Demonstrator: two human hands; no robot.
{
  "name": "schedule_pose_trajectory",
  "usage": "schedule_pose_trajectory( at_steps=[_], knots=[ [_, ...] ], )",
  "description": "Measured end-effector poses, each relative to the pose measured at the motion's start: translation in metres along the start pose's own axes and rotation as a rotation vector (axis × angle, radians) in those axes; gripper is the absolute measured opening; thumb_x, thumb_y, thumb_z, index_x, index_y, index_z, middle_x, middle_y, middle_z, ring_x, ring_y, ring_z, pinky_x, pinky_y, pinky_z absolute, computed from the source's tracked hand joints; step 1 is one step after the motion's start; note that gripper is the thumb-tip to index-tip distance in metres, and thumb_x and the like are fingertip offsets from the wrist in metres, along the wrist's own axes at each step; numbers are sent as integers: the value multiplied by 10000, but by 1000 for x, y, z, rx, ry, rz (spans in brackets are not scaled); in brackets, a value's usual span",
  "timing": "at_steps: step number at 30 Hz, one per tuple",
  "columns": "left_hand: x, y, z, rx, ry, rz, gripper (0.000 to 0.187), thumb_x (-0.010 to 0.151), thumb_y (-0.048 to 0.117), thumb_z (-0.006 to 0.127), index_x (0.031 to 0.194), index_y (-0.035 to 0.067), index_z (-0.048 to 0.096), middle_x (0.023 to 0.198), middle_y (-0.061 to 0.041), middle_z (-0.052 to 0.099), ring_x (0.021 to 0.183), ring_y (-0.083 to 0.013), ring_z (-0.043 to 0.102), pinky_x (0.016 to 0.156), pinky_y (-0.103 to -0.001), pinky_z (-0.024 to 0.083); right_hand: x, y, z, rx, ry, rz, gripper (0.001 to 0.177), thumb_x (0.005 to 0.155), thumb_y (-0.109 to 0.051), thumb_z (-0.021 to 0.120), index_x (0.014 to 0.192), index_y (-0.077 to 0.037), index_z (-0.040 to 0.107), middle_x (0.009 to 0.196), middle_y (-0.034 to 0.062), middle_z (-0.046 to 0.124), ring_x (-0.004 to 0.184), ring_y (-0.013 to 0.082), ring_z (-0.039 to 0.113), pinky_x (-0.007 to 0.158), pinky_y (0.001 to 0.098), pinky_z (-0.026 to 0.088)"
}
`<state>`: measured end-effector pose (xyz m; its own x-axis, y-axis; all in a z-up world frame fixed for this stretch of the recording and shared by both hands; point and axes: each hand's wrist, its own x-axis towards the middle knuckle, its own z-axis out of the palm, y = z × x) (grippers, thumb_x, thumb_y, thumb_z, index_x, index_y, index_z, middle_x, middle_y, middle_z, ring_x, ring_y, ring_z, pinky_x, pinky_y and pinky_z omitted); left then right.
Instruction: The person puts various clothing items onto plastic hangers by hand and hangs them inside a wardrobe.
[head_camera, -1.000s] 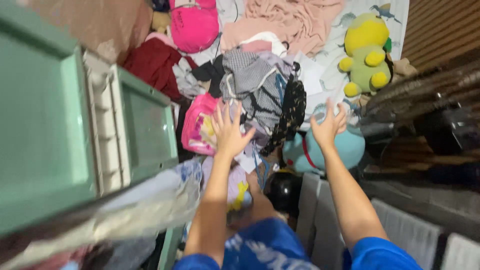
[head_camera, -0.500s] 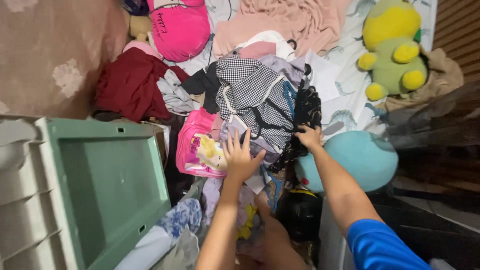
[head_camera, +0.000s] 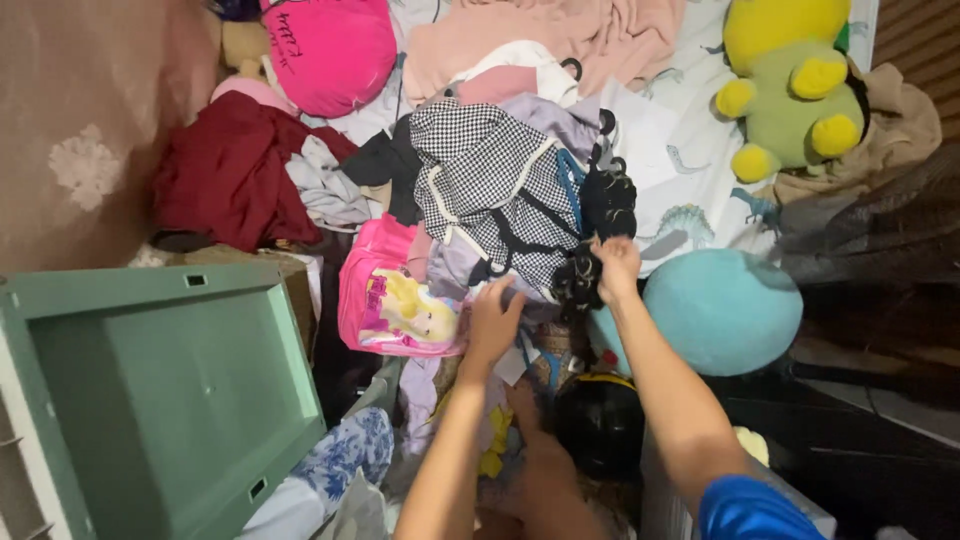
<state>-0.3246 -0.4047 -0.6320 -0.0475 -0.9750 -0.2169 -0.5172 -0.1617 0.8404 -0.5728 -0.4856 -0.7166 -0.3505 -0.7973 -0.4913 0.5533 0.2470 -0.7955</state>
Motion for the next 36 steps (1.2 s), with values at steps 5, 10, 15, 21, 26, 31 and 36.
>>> schedule_pose_trajectory(
  at_steps=[5,10,15,21,26,31,36],
  knots=[
    [20,104,-20,-278,-61,165,1085,639,177,835,1534,32,239,1444,-236,432,1354,-410,419,1107,-459,358,-77,-75,57,262,-292,165,531,787,38,631,1309,-2,546,1086,92,697,997,201,685,902,339,565],
    [19,127,-59,-160,188,349,792,679,9,857,1412,67,562,1421,-224,557,1307,-341,550,1098,-404,446,-147,-125,92,-93,-862,230,497,950,53,677,1439,65,585,1161,103,682,970,147,603,885,293,497],
    [11,93,-99,-446,453,-58,494,846,-38,559,1335,28,535,1167,-123,701,1056,-252,674,943,-327,512,-86,-93,62,-226,-619,218,347,936,-88,651,1261,31,678,1092,91,745,1005,148,702,918,283,556],
    [33,-3,-99,-219,525,-203,247,936,-10,594,1175,-30,652,1100,-173,748,1008,-268,705,900,-368,535,33,3,-22,-1117,-61,-76,339,882,-151,657,1162,29,726,1076,210,738,1051,355,710,927,425,533],
    [47,-43,-105,-417,490,-164,264,993,2,599,1255,-25,618,1209,-121,711,1112,-233,671,964,-352,519,58,42,-47,-1425,106,-101,646,853,-204,793,1341,74,474,1251,337,603,1152,487,584,982,507,467],
    [53,-25,-116,-1106,569,-309,389,955,23,588,1341,14,542,1282,-61,660,1153,-193,641,993,-345,527,55,66,-34,-709,163,156,713,865,-79,778,1436,46,370,1283,211,615,1076,297,646,886,395,555],
    [56,5,-139,-1138,572,-551,384,987,96,601,1359,4,575,1246,-121,651,1066,-248,629,864,-388,510,47,68,-19,-632,152,183,501,823,15,707,1292,53,535,1181,211,650,969,281,642,789,380,539]
  ],
)
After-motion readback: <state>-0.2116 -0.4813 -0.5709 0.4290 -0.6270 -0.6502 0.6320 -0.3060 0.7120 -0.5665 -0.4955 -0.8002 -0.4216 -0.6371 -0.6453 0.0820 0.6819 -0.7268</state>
